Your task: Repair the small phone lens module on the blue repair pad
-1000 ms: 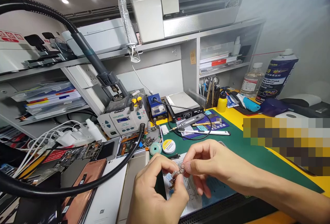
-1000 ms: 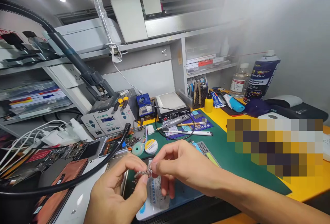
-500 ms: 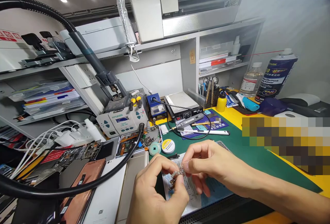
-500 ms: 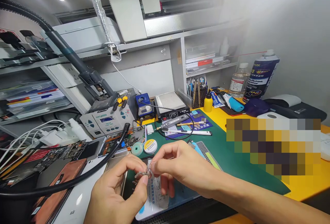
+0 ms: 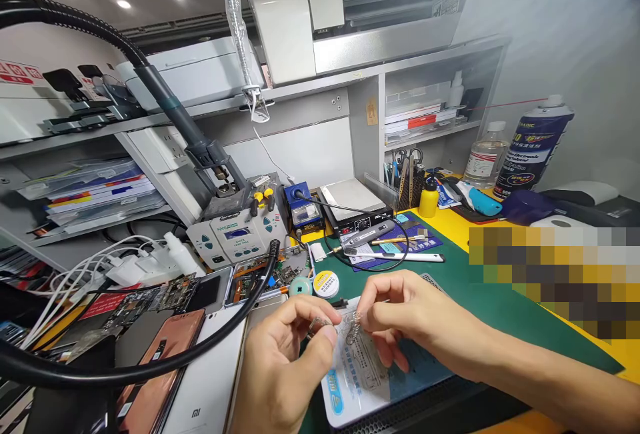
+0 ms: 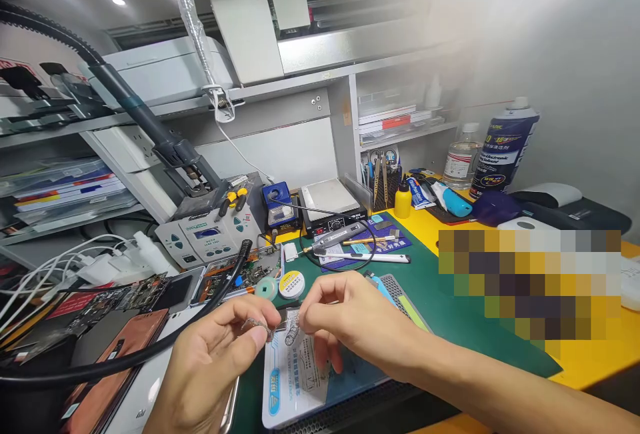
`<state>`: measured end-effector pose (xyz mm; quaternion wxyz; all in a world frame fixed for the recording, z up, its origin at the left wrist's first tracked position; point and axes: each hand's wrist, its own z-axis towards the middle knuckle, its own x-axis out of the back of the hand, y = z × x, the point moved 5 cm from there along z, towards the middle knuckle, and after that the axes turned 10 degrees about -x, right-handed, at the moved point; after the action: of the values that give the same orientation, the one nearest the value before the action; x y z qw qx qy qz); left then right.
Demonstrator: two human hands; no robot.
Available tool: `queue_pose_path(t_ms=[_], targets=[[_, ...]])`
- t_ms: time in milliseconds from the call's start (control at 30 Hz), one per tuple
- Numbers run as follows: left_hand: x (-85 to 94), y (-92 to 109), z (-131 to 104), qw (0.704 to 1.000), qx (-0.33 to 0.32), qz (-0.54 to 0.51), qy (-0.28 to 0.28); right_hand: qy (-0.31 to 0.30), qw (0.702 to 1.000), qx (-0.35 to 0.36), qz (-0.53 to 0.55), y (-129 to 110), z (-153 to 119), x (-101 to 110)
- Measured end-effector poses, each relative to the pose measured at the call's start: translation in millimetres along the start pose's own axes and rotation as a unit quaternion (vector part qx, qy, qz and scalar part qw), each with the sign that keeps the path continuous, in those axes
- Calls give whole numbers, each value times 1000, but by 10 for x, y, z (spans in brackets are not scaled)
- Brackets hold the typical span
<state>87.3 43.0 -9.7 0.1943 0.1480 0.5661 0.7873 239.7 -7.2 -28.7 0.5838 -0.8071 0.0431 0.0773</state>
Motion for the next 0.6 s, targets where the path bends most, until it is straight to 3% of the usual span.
queue_pose_path(t_ms=[300, 600], targets=[[37, -193, 58, 971, 169, -171, 17, 29, 998, 14, -54, 0, -20, 11], [7, -123, 11, 973, 168, -159, 13, 71, 997, 41, -4, -62, -21, 52]])
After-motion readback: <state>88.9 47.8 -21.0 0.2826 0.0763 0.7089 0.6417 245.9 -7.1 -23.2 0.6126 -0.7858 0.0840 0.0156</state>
